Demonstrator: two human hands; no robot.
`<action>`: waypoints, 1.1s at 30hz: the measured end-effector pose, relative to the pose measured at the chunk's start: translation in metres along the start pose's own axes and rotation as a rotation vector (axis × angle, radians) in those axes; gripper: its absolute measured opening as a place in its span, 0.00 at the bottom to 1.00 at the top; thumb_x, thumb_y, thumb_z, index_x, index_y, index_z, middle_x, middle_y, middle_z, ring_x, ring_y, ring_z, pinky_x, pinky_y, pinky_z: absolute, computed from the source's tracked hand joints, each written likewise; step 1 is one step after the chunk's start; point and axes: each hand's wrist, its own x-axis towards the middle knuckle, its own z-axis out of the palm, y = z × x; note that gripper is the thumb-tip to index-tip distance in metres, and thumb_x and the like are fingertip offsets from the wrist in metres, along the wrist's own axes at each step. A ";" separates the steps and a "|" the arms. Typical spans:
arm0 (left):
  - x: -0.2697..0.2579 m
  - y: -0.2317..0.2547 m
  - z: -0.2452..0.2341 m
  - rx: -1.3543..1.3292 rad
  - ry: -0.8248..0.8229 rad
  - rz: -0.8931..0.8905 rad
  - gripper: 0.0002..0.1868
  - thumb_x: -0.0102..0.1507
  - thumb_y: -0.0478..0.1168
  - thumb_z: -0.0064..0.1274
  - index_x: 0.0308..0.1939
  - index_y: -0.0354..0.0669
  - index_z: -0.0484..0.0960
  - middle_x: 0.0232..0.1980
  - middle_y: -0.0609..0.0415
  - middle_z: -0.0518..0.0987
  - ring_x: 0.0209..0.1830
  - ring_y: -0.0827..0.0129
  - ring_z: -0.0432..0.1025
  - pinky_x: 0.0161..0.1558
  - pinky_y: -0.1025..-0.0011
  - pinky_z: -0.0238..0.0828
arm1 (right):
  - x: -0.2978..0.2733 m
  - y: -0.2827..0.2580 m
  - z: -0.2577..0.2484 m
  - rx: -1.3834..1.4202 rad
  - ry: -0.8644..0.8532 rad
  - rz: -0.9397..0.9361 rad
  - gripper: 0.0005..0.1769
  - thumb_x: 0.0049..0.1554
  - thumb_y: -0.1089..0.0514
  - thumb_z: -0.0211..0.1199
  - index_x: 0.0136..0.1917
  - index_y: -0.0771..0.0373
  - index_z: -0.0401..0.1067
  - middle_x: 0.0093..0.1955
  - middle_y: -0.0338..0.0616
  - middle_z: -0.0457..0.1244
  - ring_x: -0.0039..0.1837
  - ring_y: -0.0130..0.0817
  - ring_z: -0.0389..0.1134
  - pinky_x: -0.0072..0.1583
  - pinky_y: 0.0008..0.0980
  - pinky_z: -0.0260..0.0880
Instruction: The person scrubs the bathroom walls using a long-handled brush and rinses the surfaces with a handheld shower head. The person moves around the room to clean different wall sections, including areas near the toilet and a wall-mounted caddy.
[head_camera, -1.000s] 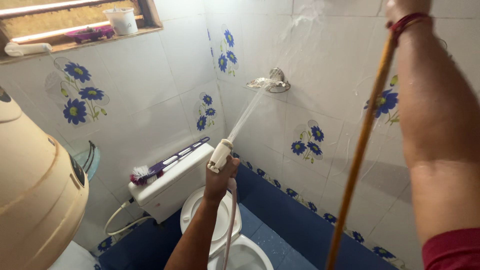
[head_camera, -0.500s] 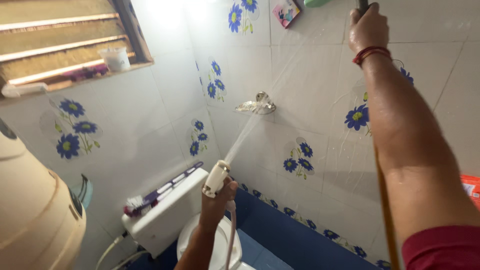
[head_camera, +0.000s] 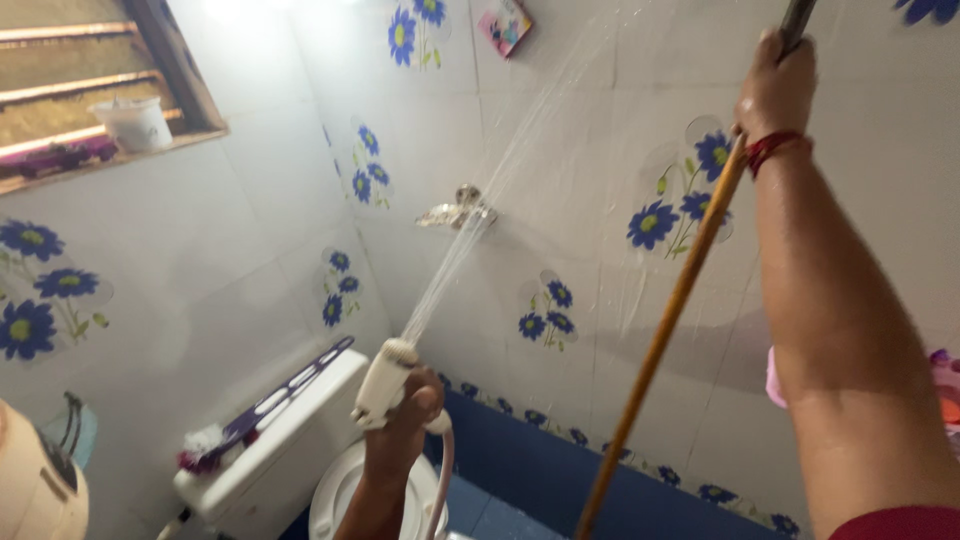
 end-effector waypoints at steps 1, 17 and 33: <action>-0.002 0.005 0.000 -0.024 -0.018 0.014 0.14 0.66 0.44 0.64 0.35 0.38 0.79 0.26 0.59 0.71 0.25 0.76 0.63 0.27 0.74 0.53 | -0.007 0.001 -0.003 0.025 0.021 0.039 0.21 0.73 0.41 0.50 0.59 0.63 0.60 0.37 0.38 0.62 0.28 0.30 0.65 0.28 0.33 0.69; 0.031 -0.015 -0.009 -0.214 0.122 -0.139 0.04 0.64 0.34 0.55 0.40 0.39 0.76 0.26 0.59 0.70 0.24 0.76 0.63 0.27 0.74 0.58 | -0.156 0.100 -0.003 -0.133 0.119 0.177 0.25 0.70 0.40 0.51 0.55 0.67 0.65 0.40 0.54 0.66 0.36 0.49 0.69 0.37 0.49 0.68; 0.020 -0.029 0.041 -0.112 -0.007 -0.244 0.04 0.66 0.34 0.53 0.41 0.37 0.75 0.27 0.57 0.71 0.25 0.75 0.66 0.28 0.73 0.61 | -0.049 0.001 -0.131 -0.113 -0.034 0.280 0.23 0.69 0.41 0.50 0.53 0.65 0.60 0.32 0.40 0.59 0.26 0.32 0.62 0.27 0.35 0.64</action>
